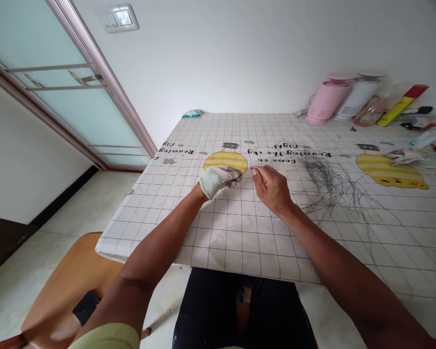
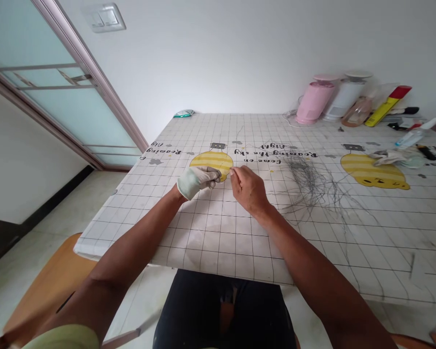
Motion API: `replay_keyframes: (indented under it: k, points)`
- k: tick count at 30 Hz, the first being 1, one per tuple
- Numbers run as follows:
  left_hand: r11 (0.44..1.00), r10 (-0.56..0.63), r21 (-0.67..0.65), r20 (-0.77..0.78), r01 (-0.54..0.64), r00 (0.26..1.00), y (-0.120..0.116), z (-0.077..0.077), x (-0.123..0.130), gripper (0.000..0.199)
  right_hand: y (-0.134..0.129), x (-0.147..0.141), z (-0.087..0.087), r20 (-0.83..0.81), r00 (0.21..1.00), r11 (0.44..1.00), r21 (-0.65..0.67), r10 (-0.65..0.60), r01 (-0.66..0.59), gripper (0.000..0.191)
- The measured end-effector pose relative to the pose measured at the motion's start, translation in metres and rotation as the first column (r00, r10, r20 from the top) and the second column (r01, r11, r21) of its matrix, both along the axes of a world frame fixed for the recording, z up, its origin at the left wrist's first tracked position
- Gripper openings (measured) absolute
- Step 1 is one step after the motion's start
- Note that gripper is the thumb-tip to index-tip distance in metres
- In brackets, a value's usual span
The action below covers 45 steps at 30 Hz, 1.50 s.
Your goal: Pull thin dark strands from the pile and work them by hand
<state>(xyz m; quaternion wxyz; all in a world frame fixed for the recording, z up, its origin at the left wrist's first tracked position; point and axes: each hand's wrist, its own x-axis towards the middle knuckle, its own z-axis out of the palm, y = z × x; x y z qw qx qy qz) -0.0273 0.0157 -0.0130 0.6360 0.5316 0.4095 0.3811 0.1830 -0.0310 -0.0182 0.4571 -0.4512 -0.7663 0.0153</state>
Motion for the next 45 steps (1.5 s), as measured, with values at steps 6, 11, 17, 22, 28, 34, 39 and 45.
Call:
replay_keyframes:
  k: [6,11,17,22,28,34,39,45]
  points:
    - [0.988,0.033,0.155,-0.233,0.004,0.972,-0.006,0.01,-0.001,0.01,0.003,0.014,0.015,0.294,0.954,0.966,0.257,-0.061,-0.017,0.041]
    - [0.978,0.041,0.205,-0.334,0.03,0.942,-0.01,0.012,0.003,0.017,0.005,0.017,0.017,0.449,0.888,0.958,0.284,-0.096,-0.04,0.026]
    - [0.989,0.077,0.143,-0.283,-0.038,0.956,-0.011,0.01,0.007,0.016,0.008,0.02,0.01,0.491,0.861,0.969,0.245,-0.13,0.007,0.027]
    - [0.992,0.123,0.063,-0.243,-0.111,0.962,-0.009,0.004,0.012,0.016,0.009,0.017,-0.002,0.468,0.875,0.991,0.099,-0.121,0.084,0.053]
    - [0.991,0.132,-0.007,-0.206,-0.136,0.97,-0.012,0.003,0.018,0.023,0.003,0.006,-0.008,0.457,0.865,0.978,0.075,-0.209,0.197,0.064]
    - [0.977,0.185,-0.066,-0.205,-0.202,0.961,-0.017,0.008,0.022,0.037,0.001,0.001,-0.011,0.426,0.875,0.972,0.07,-0.232,0.223,0.064]
    - [0.964,0.254,-0.003,-0.297,-0.267,0.92,-0.017,0.004,0.027,0.03,0.001,-0.006,-0.01,0.397,0.881,0.966,0.081,-0.258,0.247,0.068]
    - [0.956,0.292,0.074,-0.355,-0.284,0.888,-0.016,0.003,0.031,0.028,0.004,-0.013,-0.012,0.381,0.873,0.953,0.099,-0.303,0.288,0.066]
